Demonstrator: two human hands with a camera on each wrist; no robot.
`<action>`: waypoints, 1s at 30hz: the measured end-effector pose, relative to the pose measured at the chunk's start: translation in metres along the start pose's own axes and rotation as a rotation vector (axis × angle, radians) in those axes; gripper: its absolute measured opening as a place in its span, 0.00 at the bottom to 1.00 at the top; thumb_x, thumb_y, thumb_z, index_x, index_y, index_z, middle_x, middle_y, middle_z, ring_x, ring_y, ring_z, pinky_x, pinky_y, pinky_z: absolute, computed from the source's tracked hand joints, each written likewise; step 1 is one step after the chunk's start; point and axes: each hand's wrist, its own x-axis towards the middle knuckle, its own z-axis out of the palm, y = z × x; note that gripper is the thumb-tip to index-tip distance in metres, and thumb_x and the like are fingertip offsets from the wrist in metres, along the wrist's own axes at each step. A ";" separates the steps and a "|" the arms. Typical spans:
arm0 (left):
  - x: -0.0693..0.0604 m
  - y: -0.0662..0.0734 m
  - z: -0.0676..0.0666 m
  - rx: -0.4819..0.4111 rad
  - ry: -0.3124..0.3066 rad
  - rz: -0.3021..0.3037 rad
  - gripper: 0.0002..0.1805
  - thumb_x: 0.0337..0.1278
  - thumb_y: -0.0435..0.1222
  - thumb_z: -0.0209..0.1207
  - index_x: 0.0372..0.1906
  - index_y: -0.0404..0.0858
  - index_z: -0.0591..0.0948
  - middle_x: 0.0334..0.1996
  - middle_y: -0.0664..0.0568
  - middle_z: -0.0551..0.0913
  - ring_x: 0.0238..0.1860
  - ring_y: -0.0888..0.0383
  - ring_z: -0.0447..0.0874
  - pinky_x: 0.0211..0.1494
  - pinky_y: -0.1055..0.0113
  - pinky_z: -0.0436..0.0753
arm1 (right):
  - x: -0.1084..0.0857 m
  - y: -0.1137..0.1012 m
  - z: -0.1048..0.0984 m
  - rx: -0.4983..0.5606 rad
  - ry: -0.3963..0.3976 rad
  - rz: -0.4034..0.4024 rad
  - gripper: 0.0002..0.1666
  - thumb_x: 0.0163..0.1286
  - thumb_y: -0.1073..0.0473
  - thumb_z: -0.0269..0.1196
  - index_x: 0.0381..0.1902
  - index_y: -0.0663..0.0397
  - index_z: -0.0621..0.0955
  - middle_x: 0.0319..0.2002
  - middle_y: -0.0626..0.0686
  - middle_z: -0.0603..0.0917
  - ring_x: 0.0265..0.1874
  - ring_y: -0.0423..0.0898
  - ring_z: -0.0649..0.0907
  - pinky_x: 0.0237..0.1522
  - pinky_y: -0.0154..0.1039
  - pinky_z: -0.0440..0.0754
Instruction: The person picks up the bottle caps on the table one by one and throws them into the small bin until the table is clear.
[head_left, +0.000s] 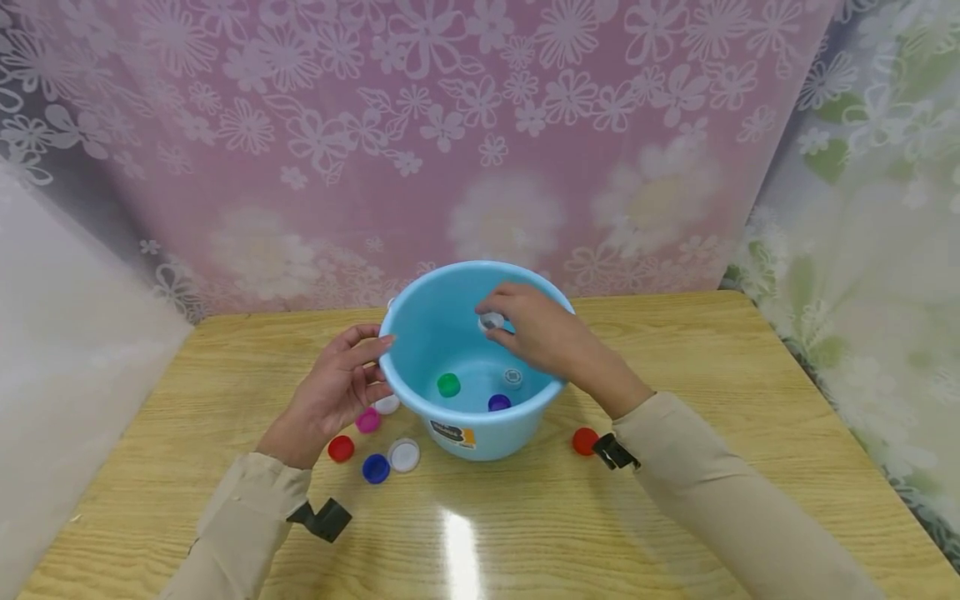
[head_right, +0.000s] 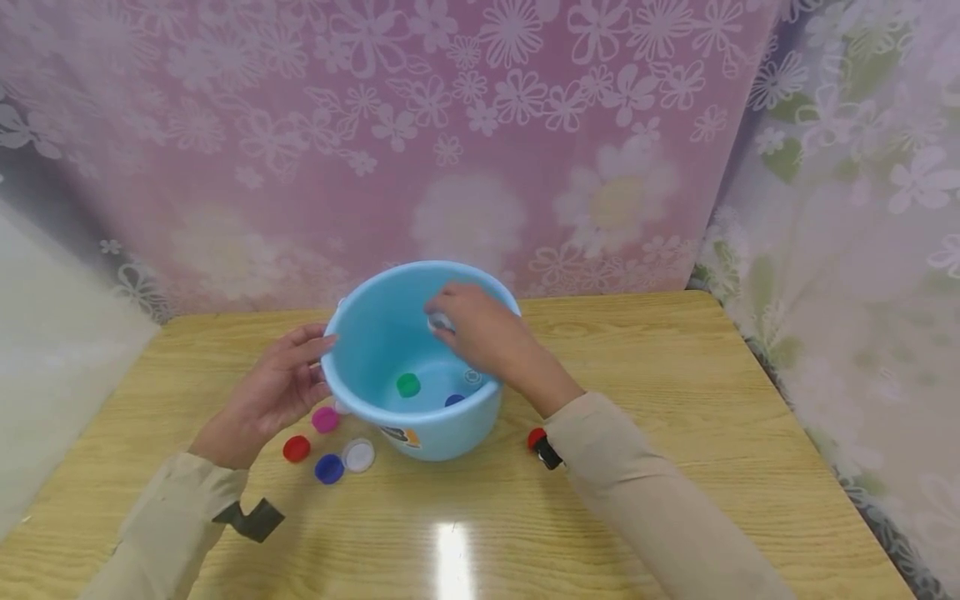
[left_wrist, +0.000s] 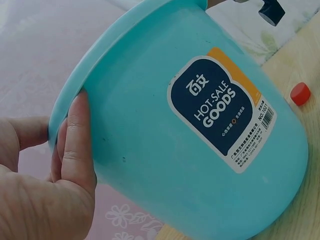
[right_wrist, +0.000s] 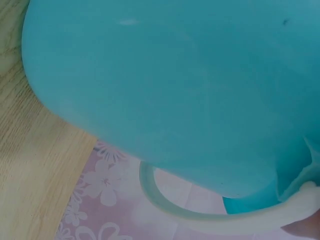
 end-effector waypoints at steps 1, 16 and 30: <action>0.000 0.000 0.000 -0.001 -0.002 0.000 0.17 0.66 0.32 0.55 0.53 0.36 0.63 0.30 0.46 0.80 0.24 0.56 0.84 0.31 0.64 0.85 | 0.000 0.000 0.000 -0.004 -0.004 0.003 0.16 0.67 0.59 0.63 0.52 0.56 0.81 0.49 0.53 0.80 0.53 0.48 0.77 0.56 0.43 0.76; 0.000 -0.002 0.000 0.000 0.000 0.013 0.17 0.67 0.33 0.54 0.54 0.36 0.63 0.29 0.47 0.80 0.24 0.57 0.84 0.29 0.65 0.85 | -0.001 -0.002 -0.001 -0.023 -0.055 0.055 0.16 0.67 0.59 0.63 0.52 0.55 0.81 0.51 0.52 0.80 0.54 0.47 0.77 0.56 0.42 0.75; 0.001 -0.005 -0.001 -0.041 -0.015 0.021 0.13 0.68 0.32 0.53 0.51 0.37 0.64 0.28 0.47 0.81 0.24 0.56 0.84 0.28 0.66 0.85 | 0.000 -0.002 0.000 -0.024 -0.086 0.082 0.18 0.66 0.60 0.65 0.54 0.55 0.81 0.52 0.52 0.80 0.57 0.49 0.76 0.59 0.45 0.73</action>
